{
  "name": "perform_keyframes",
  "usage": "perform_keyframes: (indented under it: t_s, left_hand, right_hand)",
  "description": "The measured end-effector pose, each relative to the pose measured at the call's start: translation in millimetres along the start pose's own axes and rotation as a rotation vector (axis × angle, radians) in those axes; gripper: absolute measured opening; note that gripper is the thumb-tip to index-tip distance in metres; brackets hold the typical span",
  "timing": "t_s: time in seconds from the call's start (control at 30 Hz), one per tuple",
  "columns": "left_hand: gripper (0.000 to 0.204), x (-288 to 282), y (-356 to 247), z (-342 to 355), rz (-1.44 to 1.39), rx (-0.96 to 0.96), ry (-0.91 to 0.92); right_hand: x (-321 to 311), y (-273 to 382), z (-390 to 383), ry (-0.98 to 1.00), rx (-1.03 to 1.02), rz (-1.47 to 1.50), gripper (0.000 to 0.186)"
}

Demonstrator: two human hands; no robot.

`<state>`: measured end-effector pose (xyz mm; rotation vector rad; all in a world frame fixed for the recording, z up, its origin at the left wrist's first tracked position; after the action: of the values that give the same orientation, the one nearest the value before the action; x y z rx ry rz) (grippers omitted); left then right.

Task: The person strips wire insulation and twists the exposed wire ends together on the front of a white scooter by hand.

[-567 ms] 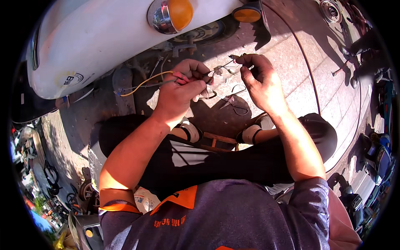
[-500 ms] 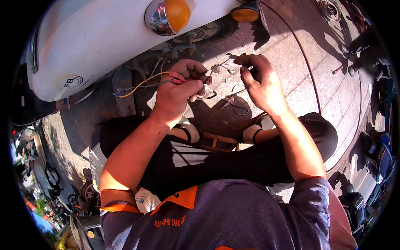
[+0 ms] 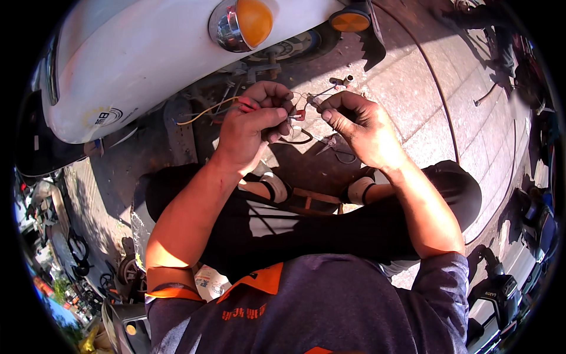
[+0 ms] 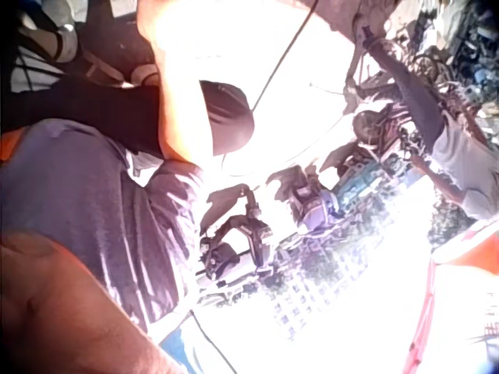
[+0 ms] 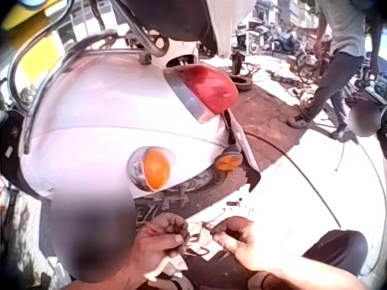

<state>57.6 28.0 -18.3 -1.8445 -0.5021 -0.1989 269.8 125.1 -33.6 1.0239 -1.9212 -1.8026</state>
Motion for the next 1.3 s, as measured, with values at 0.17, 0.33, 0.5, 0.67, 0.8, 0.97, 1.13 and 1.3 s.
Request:
perform_keyframes:
  t_s: [0.17,0.33,0.5,0.67,0.8,0.97,1.13,1.3]
  left_hand:
    - [0.029,-1,0,2,0.057,-0.067,0.019]
    - [0.036,9,9,4,0.233,0.039,0.047]
    - [0.023,12,14,2,0.394,0.160,0.049]
    - [0.022,15,3,-4,0.508,0.082,0.079]
    - [0.020,18,8,-1,0.569,0.120,0.084]
    - [0.017,18,8,-2,0.621,0.272,0.100]
    - [0.013,15,6,1,0.676,0.271,0.117]
    - [0.015,15,3,0,0.644,0.176,0.089]
  right_hand:
    - [0,8,-2,0.095,0.142,0.197,0.025]
    - [3,9,-8,0.176,0.198,0.360,0.025]
    - [4,0,-7,0.225,0.221,0.468,0.026]
    - [0,7,-8,0.322,0.264,0.475,0.027]
    - [-1,7,-9,0.313,0.249,0.489,0.027]
    - [-1,11,-12,0.289,0.201,0.464,0.021]
    - [0,5,-10,0.283,0.130,0.310,0.020]
    - [0,8,-9,0.246,0.104,0.313,0.021]
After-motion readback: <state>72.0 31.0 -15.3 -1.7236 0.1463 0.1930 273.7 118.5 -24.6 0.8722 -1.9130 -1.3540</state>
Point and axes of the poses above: each hand's wrist, its own z-axis towards the middle knuckle, its own x-axis out of the palm, y = z × x, the point moved 2 cm from there along z, towards the middle knuckle
